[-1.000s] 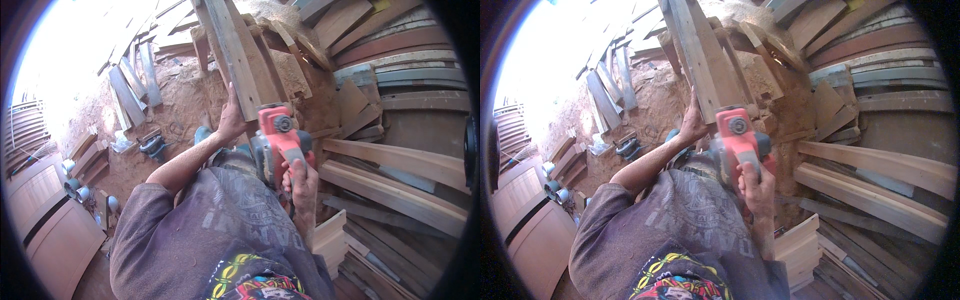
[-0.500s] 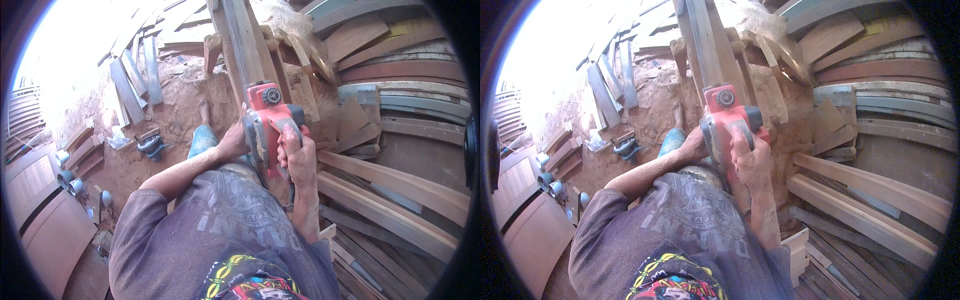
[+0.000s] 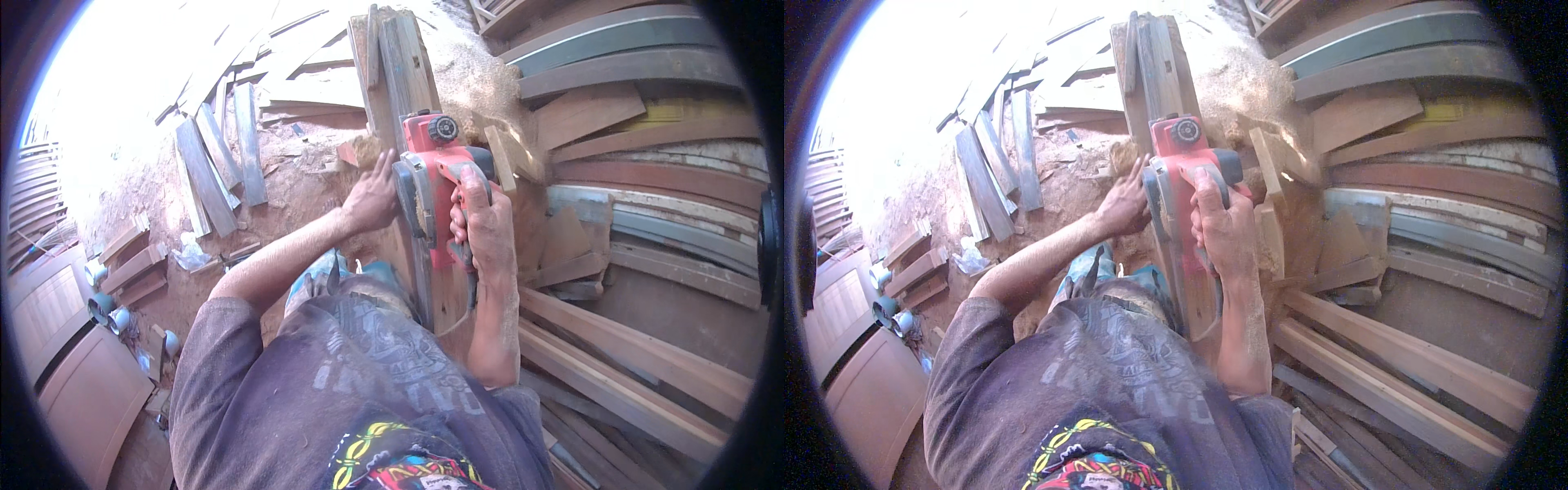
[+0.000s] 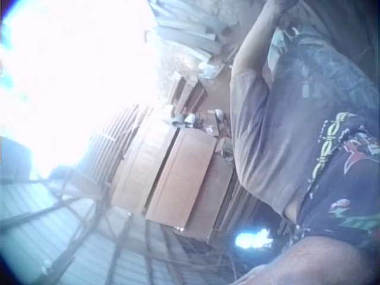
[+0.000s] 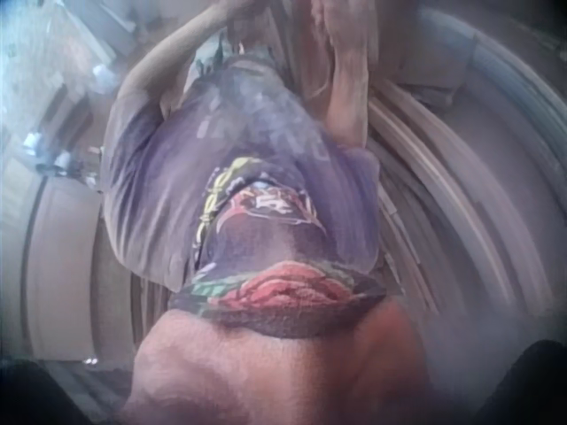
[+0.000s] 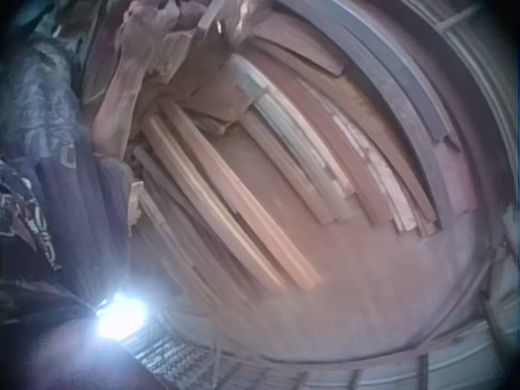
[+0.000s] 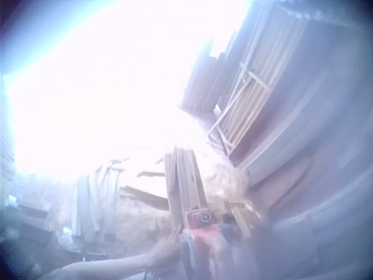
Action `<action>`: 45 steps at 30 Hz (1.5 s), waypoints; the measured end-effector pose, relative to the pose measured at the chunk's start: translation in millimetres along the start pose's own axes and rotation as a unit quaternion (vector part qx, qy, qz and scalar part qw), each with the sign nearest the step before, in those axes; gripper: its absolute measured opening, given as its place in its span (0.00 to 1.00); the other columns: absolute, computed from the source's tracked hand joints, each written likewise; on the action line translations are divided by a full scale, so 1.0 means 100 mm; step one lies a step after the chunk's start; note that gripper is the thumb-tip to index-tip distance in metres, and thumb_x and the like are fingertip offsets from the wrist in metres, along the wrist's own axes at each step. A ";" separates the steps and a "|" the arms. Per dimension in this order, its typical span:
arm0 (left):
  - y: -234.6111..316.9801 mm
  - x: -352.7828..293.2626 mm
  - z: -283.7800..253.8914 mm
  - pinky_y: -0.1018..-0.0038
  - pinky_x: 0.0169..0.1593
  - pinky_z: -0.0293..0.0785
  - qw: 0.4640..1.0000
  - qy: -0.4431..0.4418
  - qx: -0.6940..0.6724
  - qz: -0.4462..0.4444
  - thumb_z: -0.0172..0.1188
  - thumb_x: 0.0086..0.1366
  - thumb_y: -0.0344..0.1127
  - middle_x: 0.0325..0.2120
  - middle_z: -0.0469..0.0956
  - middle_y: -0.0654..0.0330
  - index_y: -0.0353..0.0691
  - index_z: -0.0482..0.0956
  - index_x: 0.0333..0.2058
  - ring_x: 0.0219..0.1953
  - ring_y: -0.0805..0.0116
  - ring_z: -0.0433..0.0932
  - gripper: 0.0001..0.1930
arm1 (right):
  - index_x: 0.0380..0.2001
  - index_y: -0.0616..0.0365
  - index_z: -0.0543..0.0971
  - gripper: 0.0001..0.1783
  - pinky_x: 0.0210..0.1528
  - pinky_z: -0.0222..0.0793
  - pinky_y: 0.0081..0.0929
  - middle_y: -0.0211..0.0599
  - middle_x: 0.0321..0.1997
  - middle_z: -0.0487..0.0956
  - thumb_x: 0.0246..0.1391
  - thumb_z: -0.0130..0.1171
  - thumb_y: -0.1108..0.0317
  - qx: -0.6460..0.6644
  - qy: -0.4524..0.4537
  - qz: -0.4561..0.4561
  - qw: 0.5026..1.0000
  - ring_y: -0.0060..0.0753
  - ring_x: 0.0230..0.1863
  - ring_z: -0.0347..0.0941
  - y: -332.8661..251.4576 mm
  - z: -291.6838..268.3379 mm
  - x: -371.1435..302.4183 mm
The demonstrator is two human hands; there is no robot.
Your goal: The person uses a handheld electric sander to smooth the surfaces of a wooden plank. They repeatedly flip the plank to sand different sides and edges, occasionally pausing to inspect the wood or adjust their grip.
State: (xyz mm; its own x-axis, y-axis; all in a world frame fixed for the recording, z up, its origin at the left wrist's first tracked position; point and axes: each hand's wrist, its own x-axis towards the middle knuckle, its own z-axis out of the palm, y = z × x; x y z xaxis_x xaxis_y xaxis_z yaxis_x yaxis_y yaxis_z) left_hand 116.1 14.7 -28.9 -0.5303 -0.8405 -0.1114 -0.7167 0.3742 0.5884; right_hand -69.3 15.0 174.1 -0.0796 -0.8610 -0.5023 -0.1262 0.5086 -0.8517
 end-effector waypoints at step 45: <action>-0.14 0.10 -0.61 0.51 0.69 0.73 0.992 -0.089 -0.058 -0.073 0.70 0.65 0.36 0.80 0.45 0.39 0.37 0.49 0.79 0.72 0.45 0.68 0.49 | 0.46 0.65 0.79 0.38 0.21 0.61 0.22 0.24 0.21 0.69 0.69 0.59 0.32 0.140 0.176 -0.039 0.974 0.17 0.18 0.64 0.85 -0.91 -1.28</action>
State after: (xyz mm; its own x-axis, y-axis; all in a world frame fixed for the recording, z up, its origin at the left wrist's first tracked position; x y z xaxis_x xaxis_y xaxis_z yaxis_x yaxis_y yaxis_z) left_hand 148.5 -22.4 11.1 -0.5034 -0.7962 -0.3356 -0.7402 0.1969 0.6430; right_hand -160.2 169.2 179.7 -0.4208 -0.8169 -0.3944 0.1254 0.3783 -0.9172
